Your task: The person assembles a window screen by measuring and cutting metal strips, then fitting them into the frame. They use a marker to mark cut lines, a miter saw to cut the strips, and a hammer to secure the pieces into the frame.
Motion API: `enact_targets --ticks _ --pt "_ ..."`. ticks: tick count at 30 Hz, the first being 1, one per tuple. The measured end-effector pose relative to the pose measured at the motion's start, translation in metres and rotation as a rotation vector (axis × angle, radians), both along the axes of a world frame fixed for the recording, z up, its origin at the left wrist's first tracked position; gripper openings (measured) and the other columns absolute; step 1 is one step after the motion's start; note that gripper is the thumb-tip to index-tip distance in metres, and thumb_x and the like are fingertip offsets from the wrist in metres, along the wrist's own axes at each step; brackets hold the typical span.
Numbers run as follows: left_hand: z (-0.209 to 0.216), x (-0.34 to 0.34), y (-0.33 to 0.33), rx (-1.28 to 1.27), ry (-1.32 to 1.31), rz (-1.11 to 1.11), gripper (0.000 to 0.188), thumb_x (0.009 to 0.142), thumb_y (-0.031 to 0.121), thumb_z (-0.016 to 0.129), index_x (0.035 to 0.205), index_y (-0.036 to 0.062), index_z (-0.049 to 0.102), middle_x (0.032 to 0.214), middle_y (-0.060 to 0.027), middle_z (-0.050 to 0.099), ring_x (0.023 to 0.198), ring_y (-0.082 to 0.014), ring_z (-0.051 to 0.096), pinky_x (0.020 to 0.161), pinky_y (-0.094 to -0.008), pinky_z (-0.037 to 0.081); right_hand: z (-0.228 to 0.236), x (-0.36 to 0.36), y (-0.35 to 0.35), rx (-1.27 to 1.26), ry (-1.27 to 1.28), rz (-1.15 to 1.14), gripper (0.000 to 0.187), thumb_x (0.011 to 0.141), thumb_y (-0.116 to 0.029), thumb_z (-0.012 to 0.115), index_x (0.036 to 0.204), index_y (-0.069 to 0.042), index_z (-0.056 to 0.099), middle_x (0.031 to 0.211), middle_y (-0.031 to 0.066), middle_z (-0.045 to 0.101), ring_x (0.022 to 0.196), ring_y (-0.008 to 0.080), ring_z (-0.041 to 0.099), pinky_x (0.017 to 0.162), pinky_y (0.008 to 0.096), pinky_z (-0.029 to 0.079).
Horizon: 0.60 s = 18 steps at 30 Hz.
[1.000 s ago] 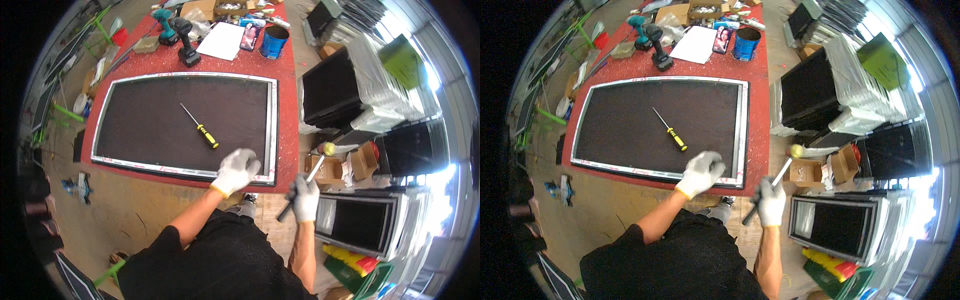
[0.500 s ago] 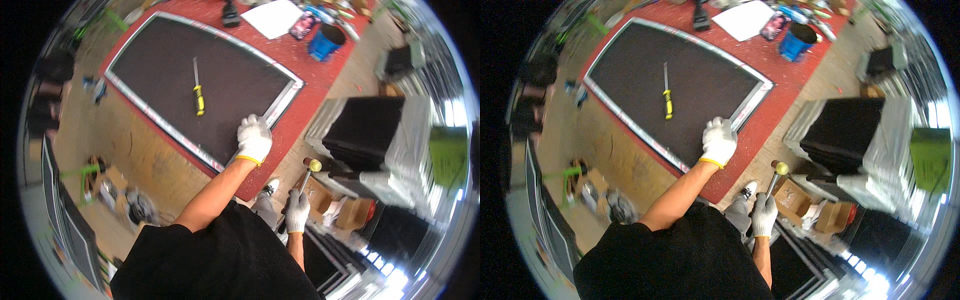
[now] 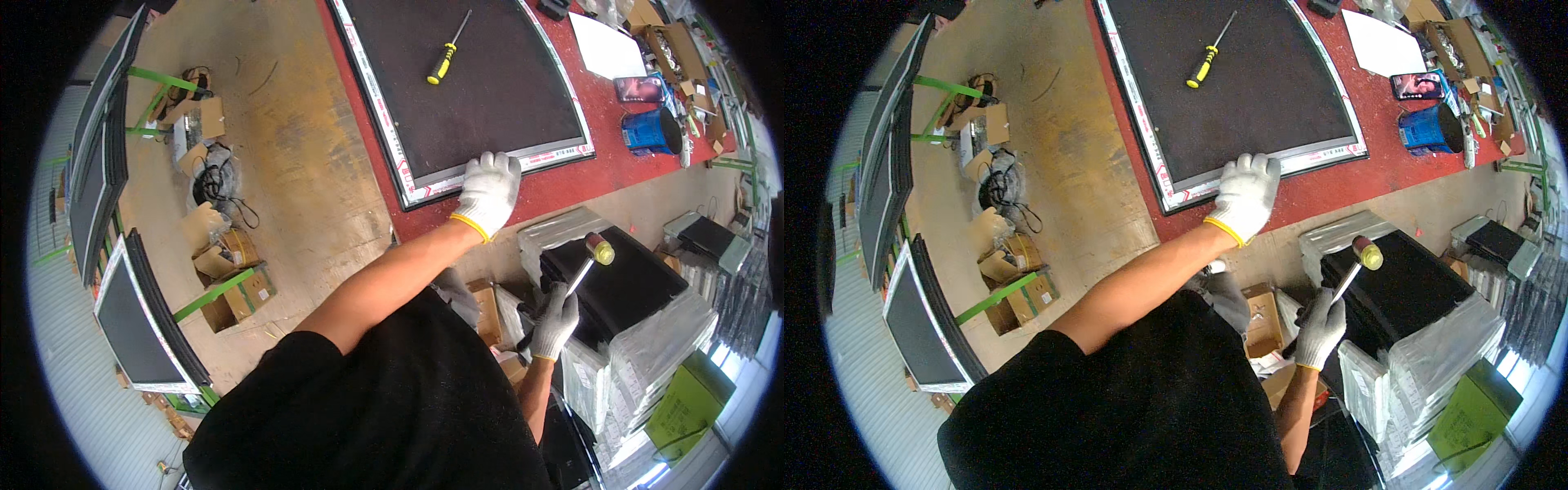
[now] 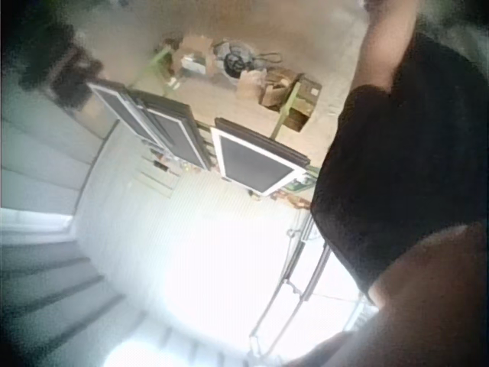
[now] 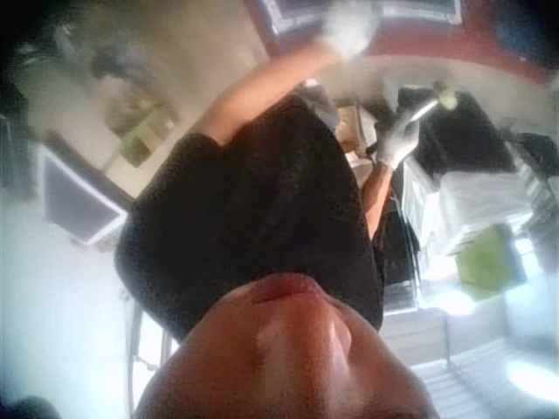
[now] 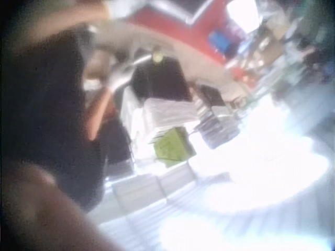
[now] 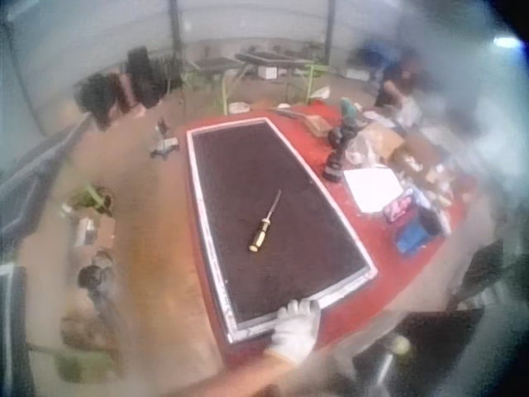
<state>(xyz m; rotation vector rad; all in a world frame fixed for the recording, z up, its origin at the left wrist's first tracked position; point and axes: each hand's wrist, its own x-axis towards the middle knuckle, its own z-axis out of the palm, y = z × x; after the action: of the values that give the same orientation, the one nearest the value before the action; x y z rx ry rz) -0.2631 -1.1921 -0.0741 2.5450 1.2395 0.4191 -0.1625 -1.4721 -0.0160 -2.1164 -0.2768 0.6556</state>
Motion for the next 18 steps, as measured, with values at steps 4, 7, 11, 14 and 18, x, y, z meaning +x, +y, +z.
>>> enact_targets --ticks 4,7,11,14,18 --pt "0.002 -0.002 -0.001 -0.013 0.158 -0.052 0.025 0.102 0.019 0.064 0.122 0.008 0.073 0.116 -0.013 0.073 0.108 -0.0336 0.069 0.087 -0.0509 0.056 -0.028 0.012 -0.001 0.055 -0.064 0.148 0.033 0.124 -0.032 0.056 0.112 -0.007 0.074 0.08 -0.0012 0.062 0.06 0.0101 0.053 0.055 0.0302 0.045" --pt "0.001 0.009 0.001 -0.01 0.019 -0.002 0.026 0.101 0.018 0.065 0.124 0.0093 0.073 0.118 -0.0116 0.074 0.108 -0.033 0.069 0.089 -0.0506 0.056 -0.05 0.027 0.009 -0.053 -0.009 0.137 0.037 0.125 -0.033 0.056 0.096 -0.012 0.063 0.073 -0.0051 0.054 0.058 0.0068 0.049 0.052 0.0295 0.042" --pt "0.0 0.048 0.01 0.158 0.006 0.018 0.019 0.101 0.023 0.066 0.114 0.0126 0.076 0.109 -0.0073 0.074 0.105 -0.0287 0.07 0.087 -0.0478 0.056 -0.042 0.07 0.049 -0.087 -0.27 0.244 0.041 0.125 -0.03 0.055 0.096 -0.002 0.065 0.072 0.0048 0.061 0.062 0.0141 0.056 0.057 0.0361 0.047" --pt "-0.003 0.086 0.011 -0.001 0.013 -0.025 0.029 0.101 0.017 0.063 0.127 0.0087 0.073 0.121 -0.0115 0.074 0.112 -0.0333 0.069 0.092 -0.0498 0.057 -0.036 0.126 0.094 -0.017 -0.424 0.405 0.036 0.121 -0.026 0.057 0.098 0.0 0.068 0.076 0.025 0.068 0.065 0.0404 0.071 0.063 0.0483 0.054" --pt "-0.006 0.117 0.014 0.083 -0.005 0.02 0.027 0.1 0.015 0.064 0.125 0.0079 0.072 0.122 -0.012 0.075 0.111 -0.0347 0.069 0.092 -0.0494 0.057 -0.05 0.192 0.157 0.079 -0.466 0.614 0.035 0.12 -0.029 0.06 0.1 -0.002 0.069 0.082 0.0285 0.074 0.077 0.0524 0.076 0.067 0.0571 0.058"
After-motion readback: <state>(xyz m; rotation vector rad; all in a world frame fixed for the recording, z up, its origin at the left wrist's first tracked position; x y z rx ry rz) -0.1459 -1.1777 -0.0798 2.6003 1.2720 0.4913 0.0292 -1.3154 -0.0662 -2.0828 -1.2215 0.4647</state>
